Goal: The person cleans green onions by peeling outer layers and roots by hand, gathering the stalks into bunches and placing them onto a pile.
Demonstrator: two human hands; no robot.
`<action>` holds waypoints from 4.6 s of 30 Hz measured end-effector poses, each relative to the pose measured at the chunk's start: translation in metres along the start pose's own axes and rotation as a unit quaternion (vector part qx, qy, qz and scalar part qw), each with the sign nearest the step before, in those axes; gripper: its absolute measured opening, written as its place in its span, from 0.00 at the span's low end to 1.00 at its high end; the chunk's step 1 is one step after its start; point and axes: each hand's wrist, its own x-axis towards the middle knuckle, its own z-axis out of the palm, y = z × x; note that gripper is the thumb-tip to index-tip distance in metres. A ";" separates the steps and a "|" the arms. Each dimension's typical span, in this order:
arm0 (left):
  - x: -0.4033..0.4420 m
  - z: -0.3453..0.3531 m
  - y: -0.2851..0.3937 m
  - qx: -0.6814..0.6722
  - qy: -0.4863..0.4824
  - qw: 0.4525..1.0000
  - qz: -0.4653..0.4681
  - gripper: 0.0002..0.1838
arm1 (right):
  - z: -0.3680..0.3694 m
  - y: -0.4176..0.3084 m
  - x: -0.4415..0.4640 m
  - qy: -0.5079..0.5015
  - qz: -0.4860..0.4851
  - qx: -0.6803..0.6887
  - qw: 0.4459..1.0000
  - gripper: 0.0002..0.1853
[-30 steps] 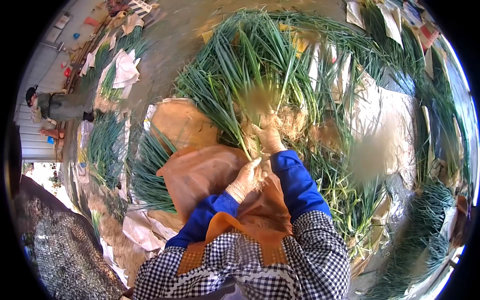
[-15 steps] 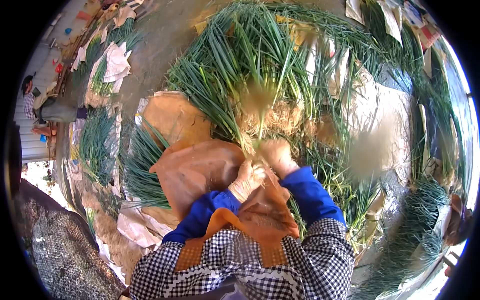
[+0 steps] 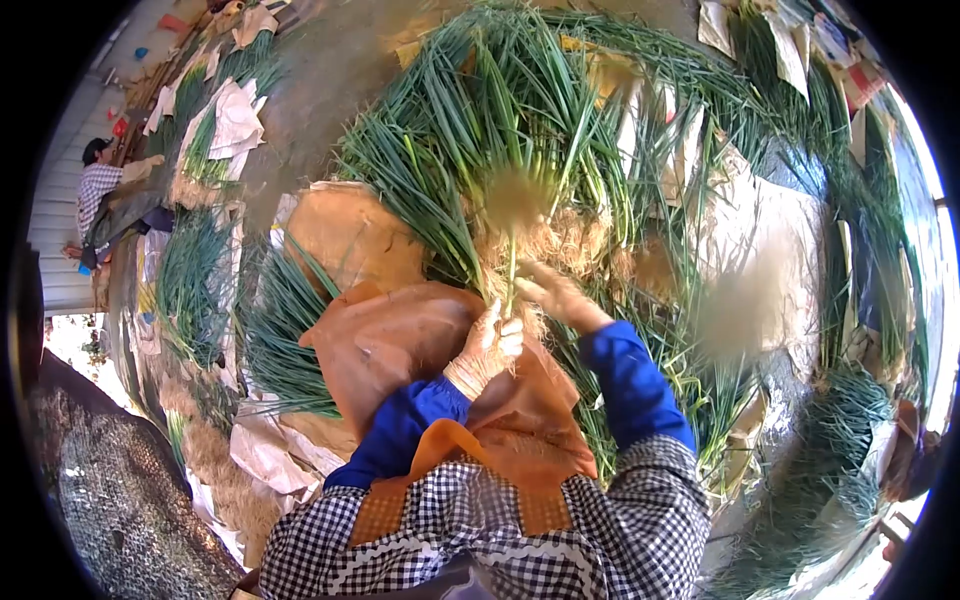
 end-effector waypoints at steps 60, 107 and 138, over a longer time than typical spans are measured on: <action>0.013 0.008 -0.044 0.189 0.149 0.953 0.185 0.07 | -0.090 0.023 -0.160 -0.082 0.276 -0.648 0.705 0.18; 0.007 0.055 -0.001 0.113 0.068 0.991 0.015 0.10 | -0.049 0.013 0.013 -0.003 0.059 -0.114 0.992 0.13; 0.016 0.019 -0.032 0.196 0.191 0.949 0.156 0.07 | -0.060 0.143 -0.009 0.302 0.292 -0.052 0.906 0.28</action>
